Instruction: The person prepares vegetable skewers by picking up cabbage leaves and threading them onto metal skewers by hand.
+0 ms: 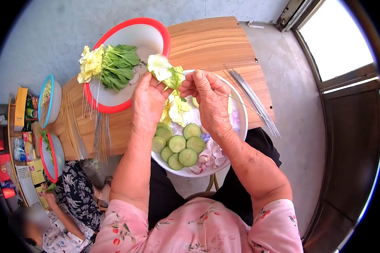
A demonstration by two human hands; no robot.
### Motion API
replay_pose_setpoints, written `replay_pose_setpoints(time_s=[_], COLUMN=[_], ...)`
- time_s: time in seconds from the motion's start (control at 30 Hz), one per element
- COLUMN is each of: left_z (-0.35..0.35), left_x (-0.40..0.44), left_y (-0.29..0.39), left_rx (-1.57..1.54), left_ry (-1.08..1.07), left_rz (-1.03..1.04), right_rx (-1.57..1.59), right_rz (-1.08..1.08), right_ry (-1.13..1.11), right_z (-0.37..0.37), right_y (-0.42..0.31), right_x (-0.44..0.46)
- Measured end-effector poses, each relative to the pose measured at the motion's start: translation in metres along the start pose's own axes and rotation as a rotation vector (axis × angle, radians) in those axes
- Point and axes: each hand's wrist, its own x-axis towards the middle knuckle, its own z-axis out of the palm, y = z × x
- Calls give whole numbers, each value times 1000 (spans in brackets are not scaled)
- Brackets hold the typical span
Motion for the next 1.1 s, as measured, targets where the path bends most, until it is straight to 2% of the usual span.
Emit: replay_pose_setpoints(time_s=[0.07, 0.13, 0.33, 0.4, 0.73, 0.97, 1.1], left_z=[1, 2, 5, 4, -5, 3, 6], left_x=[-1, -1, -3, -3, 1, -3, -3], left_y=[-1, -1, 3, 2, 6, 4, 2], left_rx=[0, 2, 4, 97, 40, 220, 268], left_ry=[41, 84, 117, 121, 141, 151, 113], left_rz=[-4, -7, -9, 34, 70, 115, 96], right_rx=[-48, -192, -185, -201, -344, -428, -448], right_rz=[-24, -70, -79, -75, -117, -175, -288], right_ry=[1, -97, -70, -67, -71, -57, -64], right_z=[0, -1, 3, 3, 6, 6, 9], right_y=[1, 1, 0, -2, -11, -11, -8], right_x=[-1, -2, -3, -3, -12, -8, -10])
